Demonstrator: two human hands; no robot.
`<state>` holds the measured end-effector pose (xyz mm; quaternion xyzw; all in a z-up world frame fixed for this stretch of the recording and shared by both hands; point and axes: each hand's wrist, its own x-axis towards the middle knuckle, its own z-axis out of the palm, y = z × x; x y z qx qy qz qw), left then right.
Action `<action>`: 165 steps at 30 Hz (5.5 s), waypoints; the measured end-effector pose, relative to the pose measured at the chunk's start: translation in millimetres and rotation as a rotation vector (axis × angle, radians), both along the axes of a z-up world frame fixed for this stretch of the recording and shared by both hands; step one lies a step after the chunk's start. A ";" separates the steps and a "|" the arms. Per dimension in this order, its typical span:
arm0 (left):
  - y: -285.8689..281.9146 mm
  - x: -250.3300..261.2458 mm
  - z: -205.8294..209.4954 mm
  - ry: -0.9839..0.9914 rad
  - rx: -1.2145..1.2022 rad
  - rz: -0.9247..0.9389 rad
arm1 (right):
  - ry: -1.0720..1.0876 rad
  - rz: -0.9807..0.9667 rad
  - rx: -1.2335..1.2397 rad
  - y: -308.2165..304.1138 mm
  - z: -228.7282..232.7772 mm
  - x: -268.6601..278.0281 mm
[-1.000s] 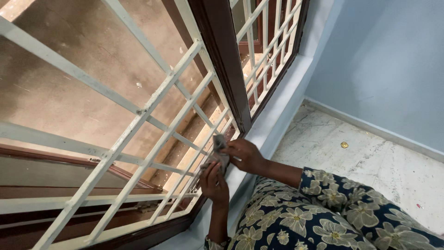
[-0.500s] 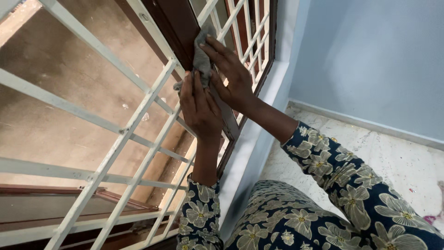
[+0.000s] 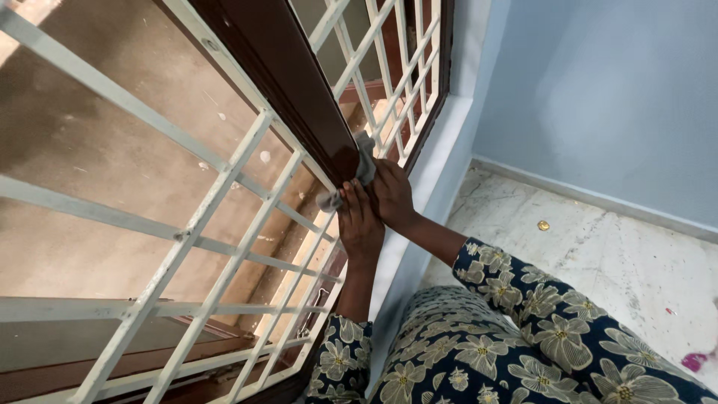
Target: The person wipes the metal bars and wooden frame of a window grill using a grey cloth by hand, moving the cloth along the horizontal and vertical bars.
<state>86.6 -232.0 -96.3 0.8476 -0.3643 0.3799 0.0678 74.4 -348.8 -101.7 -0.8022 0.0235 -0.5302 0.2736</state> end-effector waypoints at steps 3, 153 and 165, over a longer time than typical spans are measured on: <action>3.2 4.0 -23.8 0.020 0.052 0.016 | 0.009 0.038 0.053 1.3 -14.4 1.7; -328.2 141.0 -81.4 -0.076 -0.127 0.496 | -0.165 0.890 -0.367 -403.7 -60.3 181.1; -180.6 66.9 -39.9 -0.227 -0.059 0.981 | -0.436 1.125 -0.488 -279.4 -66.8 217.1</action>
